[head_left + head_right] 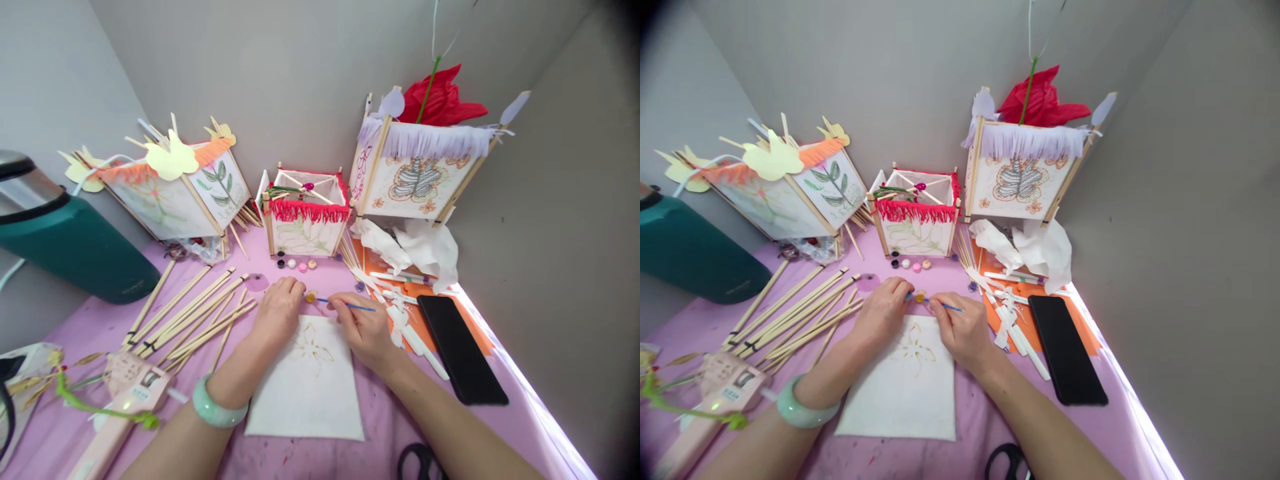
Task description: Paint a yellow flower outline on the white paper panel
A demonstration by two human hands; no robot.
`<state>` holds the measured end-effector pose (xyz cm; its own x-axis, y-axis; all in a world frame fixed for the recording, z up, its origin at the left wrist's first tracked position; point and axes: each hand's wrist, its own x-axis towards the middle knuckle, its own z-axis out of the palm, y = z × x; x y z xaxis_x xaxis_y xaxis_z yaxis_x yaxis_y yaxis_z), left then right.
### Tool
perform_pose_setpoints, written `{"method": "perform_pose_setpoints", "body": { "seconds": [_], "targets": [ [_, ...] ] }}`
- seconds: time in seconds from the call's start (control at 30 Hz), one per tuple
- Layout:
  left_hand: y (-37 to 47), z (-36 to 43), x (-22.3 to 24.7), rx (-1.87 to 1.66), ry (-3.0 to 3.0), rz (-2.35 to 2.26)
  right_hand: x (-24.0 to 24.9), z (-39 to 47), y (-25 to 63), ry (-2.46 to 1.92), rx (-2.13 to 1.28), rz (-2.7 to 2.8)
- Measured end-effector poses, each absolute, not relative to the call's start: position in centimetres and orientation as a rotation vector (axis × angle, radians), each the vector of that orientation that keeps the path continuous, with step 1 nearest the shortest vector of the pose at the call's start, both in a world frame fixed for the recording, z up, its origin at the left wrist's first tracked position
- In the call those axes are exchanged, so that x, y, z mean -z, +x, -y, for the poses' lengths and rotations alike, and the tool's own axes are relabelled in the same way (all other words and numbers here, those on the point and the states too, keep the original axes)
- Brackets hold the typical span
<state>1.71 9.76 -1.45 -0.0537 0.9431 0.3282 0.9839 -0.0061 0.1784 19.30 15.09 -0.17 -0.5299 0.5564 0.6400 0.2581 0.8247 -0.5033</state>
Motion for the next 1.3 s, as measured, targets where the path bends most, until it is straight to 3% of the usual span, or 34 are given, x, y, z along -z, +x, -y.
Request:
{"method": "perform_pose_setpoints", "body": {
  "seconds": [0.43, 0.67, 1.3],
  "targets": [
    [0.0, -10.6, 2.1, 1.176, -2.125, 2.321, -0.9, -14.1, 19.7, -0.674, -0.775, 1.881],
    [-0.2, -10.7, 2.4, 1.167, -2.121, 2.330, -0.5, -13.7, 19.5, -0.608, -0.584, 2.013],
    [0.0, -10.7, 1.9, 1.155, -2.125, 2.351, -0.6, -13.7, 19.4, -0.566, -0.494, 2.079]
  ]
}}
